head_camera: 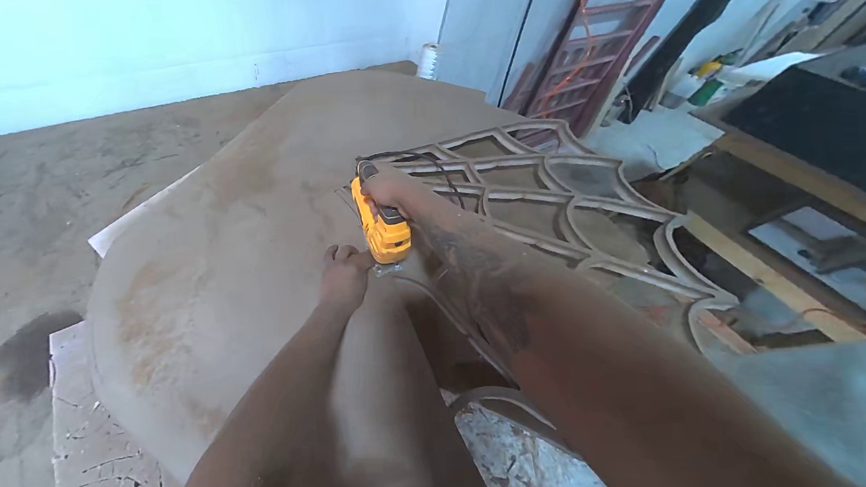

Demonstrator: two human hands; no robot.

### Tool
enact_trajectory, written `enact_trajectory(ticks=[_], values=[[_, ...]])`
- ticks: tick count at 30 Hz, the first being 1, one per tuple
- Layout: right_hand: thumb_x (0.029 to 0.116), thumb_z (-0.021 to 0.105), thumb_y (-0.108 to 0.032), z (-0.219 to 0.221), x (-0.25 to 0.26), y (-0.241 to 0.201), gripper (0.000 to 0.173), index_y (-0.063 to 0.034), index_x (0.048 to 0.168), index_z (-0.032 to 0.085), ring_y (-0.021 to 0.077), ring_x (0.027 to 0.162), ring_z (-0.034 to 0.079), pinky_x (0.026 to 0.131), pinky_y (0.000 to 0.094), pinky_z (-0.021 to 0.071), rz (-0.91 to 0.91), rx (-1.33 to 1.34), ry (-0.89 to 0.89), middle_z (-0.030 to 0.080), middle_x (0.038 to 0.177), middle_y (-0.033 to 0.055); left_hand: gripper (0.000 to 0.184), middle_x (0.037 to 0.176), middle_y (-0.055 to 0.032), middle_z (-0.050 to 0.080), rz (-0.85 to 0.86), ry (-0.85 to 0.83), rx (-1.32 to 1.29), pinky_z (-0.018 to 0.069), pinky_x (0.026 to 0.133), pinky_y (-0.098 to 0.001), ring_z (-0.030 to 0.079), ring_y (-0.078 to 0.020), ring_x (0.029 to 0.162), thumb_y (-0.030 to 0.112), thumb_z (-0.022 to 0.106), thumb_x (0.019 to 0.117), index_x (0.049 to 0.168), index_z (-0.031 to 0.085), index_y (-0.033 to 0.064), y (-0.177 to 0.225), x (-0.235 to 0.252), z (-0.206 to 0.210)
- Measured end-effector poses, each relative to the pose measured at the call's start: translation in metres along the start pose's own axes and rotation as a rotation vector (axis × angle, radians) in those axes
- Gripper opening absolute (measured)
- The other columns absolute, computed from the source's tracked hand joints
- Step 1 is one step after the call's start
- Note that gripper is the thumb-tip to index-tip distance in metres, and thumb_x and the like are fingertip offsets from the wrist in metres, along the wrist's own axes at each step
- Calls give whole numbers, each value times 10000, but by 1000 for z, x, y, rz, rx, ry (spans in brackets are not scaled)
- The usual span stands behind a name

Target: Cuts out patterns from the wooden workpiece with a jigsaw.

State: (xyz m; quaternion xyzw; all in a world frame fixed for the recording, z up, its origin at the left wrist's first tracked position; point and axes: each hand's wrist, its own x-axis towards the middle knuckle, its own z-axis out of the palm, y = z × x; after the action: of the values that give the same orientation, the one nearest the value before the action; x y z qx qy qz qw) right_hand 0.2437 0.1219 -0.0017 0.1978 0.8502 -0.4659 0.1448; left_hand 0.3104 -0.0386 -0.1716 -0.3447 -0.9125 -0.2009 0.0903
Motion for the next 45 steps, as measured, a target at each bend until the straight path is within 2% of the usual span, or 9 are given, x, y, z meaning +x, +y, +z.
enact_trajectory(ticks=[5, 8, 14, 22, 29, 36, 45], values=[[997, 529, -185, -2, -20, -9, 554, -150, 1520, 350, 163, 576, 621, 559, 340, 580, 29, -13, 8, 614, 825, 87, 263, 1115, 135, 734, 22, 10, -23, 322, 1207, -504, 606, -111, 1219, 181, 510, 1047, 1066, 751, 286, 1, 0, 0], [1037, 479, -135, -2, -56, -28, 482, -171, 1500, 354, 147, 559, 563, 542, 318, 553, 85, 18, -14, 543, 802, 64, 267, 1102, 127, 734, 39, 18, -22, 307, 1222, -512, 611, -109, 1219, 178, 504, 1046, 1059, 750, 281, 1, -1, 0], [969, 557, -179, -2, -11, -2, 704, -173, 1597, 239, 164, 534, 610, 517, 343, 580, 37, -1, 4, 604, 812, 94, 268, 1077, 126, 742, 66, 33, -10, 270, 1237, -511, 610, -108, 1222, 180, 513, 1043, 1031, 762, 280, 0, 0, 3], [978, 548, -168, -2, -15, -1, 660, -182, 1578, 274, 161, 532, 610, 511, 339, 577, 29, 16, 1, 602, 802, 86, 270, 1074, 122, 742, 97, 34, -17, 297, 1223, -522, 625, -113, 1187, 173, 510, 1040, 1023, 760, 274, -2, 0, 3], [970, 552, -179, -1, -20, 0, 738, -185, 1618, 197, 154, 522, 597, 501, 327, 568, 31, 3, 8, 594, 800, 84, 251, 1025, 111, 743, 117, 44, -9, 302, 1223, -497, 637, -111, 1149, 175, 527, 1034, 995, 759, 264, 0, 0, 3], [1003, 522, -126, -2, -62, -19, 683, -184, 1609, 211, 129, 529, 568, 516, 296, 556, 90, 20, 7, 568, 805, 67, 241, 1030, 89, 748, 161, 49, 3, 332, 1195, -489, 646, -136, 1127, 163, 530, 1032, 987, 758, 229, -1, -1, 2], [1005, 527, -144, -3, -56, -11, 691, -203, 1610, 197, 138, 529, 571, 498, 304, 556, 75, 50, -6, 566, 817, 71, 250, 1010, 72, 746, 168, 49, 22, 312, 1218, -475, 651, -146, 1118, 189, 515, 1042, 980, 755, 221, 1, -1, 3]])
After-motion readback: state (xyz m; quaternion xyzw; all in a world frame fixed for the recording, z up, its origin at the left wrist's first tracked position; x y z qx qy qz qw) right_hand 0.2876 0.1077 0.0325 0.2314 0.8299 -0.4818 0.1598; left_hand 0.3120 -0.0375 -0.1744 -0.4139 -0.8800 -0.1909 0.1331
